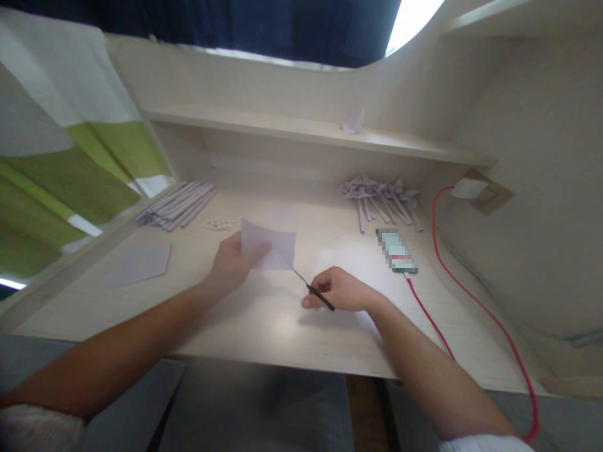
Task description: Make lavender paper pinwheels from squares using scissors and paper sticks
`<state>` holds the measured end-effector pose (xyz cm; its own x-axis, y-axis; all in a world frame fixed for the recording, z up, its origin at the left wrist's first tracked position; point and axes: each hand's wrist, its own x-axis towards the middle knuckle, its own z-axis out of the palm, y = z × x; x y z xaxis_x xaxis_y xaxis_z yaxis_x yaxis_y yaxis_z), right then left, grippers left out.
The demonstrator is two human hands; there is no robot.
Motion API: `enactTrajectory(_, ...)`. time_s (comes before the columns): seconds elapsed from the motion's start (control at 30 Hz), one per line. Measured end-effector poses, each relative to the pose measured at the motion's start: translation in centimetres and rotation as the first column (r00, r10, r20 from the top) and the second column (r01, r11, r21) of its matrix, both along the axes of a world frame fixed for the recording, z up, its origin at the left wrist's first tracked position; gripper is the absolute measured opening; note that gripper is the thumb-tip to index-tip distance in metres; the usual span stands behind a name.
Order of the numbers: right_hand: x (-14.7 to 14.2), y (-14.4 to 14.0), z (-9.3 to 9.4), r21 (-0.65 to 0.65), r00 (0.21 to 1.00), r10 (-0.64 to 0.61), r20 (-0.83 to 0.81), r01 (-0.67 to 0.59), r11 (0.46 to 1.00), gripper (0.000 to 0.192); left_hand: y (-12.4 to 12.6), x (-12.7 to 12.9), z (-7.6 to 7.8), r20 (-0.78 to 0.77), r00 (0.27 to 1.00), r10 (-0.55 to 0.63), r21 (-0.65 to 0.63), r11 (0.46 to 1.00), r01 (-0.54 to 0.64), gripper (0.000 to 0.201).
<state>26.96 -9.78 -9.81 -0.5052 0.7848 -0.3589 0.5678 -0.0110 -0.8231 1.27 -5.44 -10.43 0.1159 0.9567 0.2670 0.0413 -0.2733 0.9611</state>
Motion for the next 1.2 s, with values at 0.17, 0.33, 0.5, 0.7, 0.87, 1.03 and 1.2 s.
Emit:
enactTrajectory(0.17,0.05,0.03,-0.15,0.001,1.000,-0.011,0.005,0.011,1.000,0.043,0.00,0.19,0.16,-0.019,1.000,-0.013,-0.016,1.000,0.012,0.040)
enactTrajectory(0.33,0.09,0.10,-0.23,0.007,1.000,-0.016,-0.002,0.016,1.000,0.042,-0.01,0.17,0.46,-0.024,0.999,-0.026,-0.033,0.999,0.025,0.039)
enactTrajectory(0.5,0.08,0.11,-0.13,-0.001,1.000,-0.020,-0.022,0.020,1.000,0.040,-0.01,0.09,0.55,-0.016,0.998,-0.061,-0.086,0.995,0.059,0.039)
enactTrajectory(0.7,0.20,0.24,-0.15,-0.007,1.000,-0.001,-0.012,0.001,1.000,0.043,-0.40,0.00,0.73,-0.104,0.990,-0.098,-0.094,0.992,0.088,0.027)
enactTrajectory(0.87,0.27,0.31,0.00,0.002,1.000,0.015,-0.015,-0.015,1.000,0.043,-0.29,-0.20,0.58,-0.140,0.985,-0.096,-0.108,0.991,0.081,0.024)
enactTrajectory(1.03,0.45,0.22,0.25,-0.002,0.999,0.037,0.006,-0.037,0.999,0.042,-0.26,-0.33,0.43,-0.166,0.973,-0.163,-0.157,0.978,0.138,0.027)
enactTrajectory(1.2,0.71,0.25,0.32,-0.021,0.999,0.051,0.015,-0.051,0.998,0.042,-0.31,-0.36,0.57,-0.189,0.970,-0.150,-0.172,0.978,0.118,0.033)
